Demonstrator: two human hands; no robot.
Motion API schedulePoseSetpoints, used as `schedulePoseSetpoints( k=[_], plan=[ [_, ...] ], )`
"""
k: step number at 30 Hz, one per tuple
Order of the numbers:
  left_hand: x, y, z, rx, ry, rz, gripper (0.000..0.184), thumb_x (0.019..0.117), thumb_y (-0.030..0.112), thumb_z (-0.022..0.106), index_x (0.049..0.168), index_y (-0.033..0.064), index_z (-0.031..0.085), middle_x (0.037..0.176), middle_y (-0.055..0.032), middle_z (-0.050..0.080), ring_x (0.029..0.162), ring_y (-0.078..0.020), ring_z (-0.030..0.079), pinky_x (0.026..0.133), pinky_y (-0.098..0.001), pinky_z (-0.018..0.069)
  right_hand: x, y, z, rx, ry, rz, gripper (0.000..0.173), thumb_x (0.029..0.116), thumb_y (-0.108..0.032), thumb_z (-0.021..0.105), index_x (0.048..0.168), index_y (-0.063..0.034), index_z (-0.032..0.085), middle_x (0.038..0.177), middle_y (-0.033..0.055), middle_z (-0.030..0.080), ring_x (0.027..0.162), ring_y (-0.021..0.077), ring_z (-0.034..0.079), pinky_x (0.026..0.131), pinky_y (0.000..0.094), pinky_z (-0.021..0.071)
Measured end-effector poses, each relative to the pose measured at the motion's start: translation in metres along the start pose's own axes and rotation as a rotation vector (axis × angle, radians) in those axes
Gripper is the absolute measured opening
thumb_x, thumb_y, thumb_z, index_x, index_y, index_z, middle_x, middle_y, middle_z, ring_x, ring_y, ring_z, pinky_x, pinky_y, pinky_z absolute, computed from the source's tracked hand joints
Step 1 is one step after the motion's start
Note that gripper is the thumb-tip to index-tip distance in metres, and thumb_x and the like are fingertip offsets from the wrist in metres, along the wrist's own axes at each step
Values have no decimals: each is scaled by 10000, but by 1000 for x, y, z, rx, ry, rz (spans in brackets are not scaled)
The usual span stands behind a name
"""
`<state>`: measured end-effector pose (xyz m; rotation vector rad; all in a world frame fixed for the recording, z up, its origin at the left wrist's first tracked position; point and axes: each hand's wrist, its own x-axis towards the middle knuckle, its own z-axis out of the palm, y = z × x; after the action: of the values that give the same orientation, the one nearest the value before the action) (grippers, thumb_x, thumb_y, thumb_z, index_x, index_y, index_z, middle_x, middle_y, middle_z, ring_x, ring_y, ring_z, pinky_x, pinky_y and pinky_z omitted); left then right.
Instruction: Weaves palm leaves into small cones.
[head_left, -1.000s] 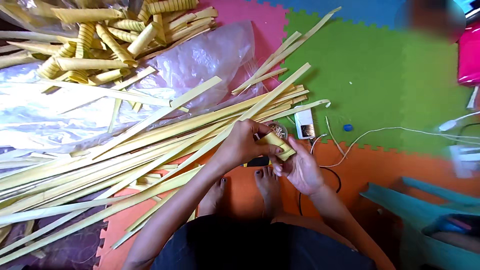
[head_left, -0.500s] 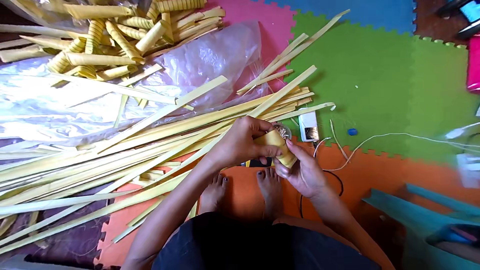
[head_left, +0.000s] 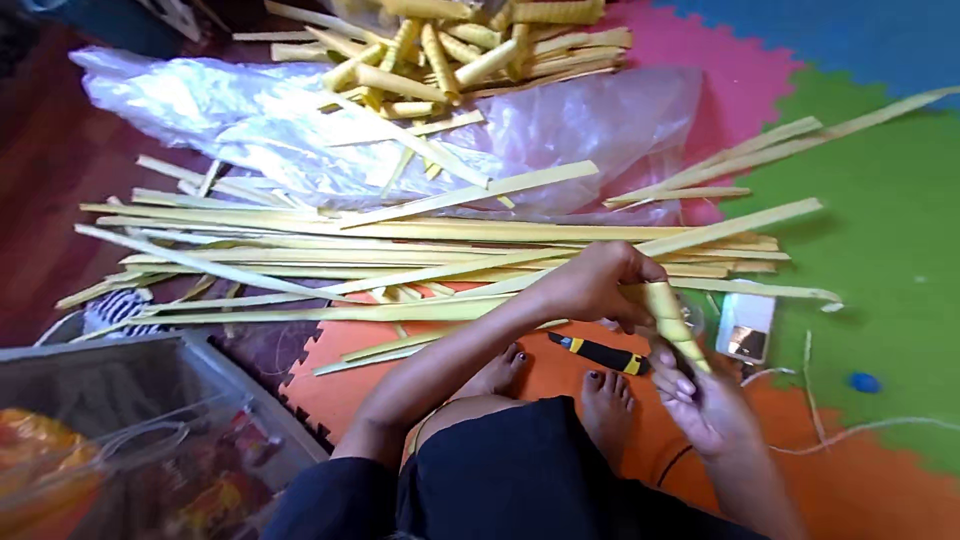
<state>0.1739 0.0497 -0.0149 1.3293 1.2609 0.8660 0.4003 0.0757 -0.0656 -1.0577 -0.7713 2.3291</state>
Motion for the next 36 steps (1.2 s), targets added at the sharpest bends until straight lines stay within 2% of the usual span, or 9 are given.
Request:
schedulePoseSetpoints(
  k=[4, 6, 11, 16, 20, 25, 29, 33, 36],
  plan=[
    [-1, -2, -4, 0, 29, -47, 155, 843, -53, 783, 975, -43, 702, 755, -124, 710, 633, -150, 697, 608, -298, 597, 18, -5, -15, -738, -122, -664, 567, 1083, -514, 367, 1385, -95, 601, 1243, 16, 681, 1011, 80, 670, 826, 239, 562],
    [-1, -2, -4, -27, 14, -44, 183, 842, -48, 787, 1002, -49, 697, 765, -128, 711, 639, -145, 697, 616, -288, 598, 16, -7, -7, -958, -101, -813, 453, 1078, -262, 442, 1379, 39, 598, 1195, 102, 675, 976, 65, 655, 837, 218, 556],
    [-1, -4, -9, -130, -28, 60, 146, 845, -36, 777, 969, -48, 700, 734, -99, 709, 621, -116, 685, 606, -257, 585, 1, -27, 20, 133, -91, 187, 404, 1100, -211, 272, 978, -77, 633, 753, -33, 644, 433, -77, 471, 414, 52, 415],
    [-5, 1, -12, -145, 20, -10, 119, 853, -34, 775, 946, -35, 701, 734, -92, 716, 633, -122, 704, 620, -253, 601, 5, -6, 9, -755, -94, -628, 390, 1063, -206, 495, 1402, -50, 612, 1098, 0, 681, 797, -7, 611, 696, 166, 538],
    [-1, -2, -13, -146, -30, -27, 130, 865, -8, 773, 974, -15, 702, 743, -64, 728, 646, -95, 706, 625, -229, 597, -7, -21, 20, -82, -41, 43, 407, 1124, -244, 239, 1024, -115, 612, 741, -51, 648, 425, -89, 432, 402, 51, 368],
    [0, -4, -13, -164, -17, -24, 109, 872, -20, 760, 967, -12, 707, 751, -54, 734, 657, -79, 702, 641, -216, 590, -3, 0, -5, -860, -45, -757, 379, 1042, -205, 547, 1363, -30, 646, 1175, 48, 676, 905, -3, 632, 773, 167, 552],
    [-4, 0, -6, -176, -19, -51, 117, 871, -43, 748, 968, -26, 685, 738, -75, 718, 643, -100, 703, 628, -218, 591, -17, -11, 7, -187, -37, -52, 382, 1121, -230, 266, 1079, -129, 633, 782, -67, 681, 443, -91, 456, 411, 60, 381],
    [-2, -6, -10, -116, -39, -55, 86, 874, -12, 761, 943, 6, 712, 741, -34, 728, 651, -59, 691, 626, -194, 573, -14, 11, -15, -849, -52, -695, 400, 1024, -180, 565, 1392, -30, 620, 1222, 63, 659, 912, 2, 628, 755, 162, 551],
    [-5, -4, -5, -147, -47, -97, 123, 871, -33, 757, 973, -23, 689, 743, -73, 721, 653, -111, 715, 640, -235, 605, -24, 8, -12, -407, -66, -271, 365, 1094, -153, 375, 1352, -40, 607, 929, -25, 730, 597, -69, 546, 533, 93, 447]
  ],
)
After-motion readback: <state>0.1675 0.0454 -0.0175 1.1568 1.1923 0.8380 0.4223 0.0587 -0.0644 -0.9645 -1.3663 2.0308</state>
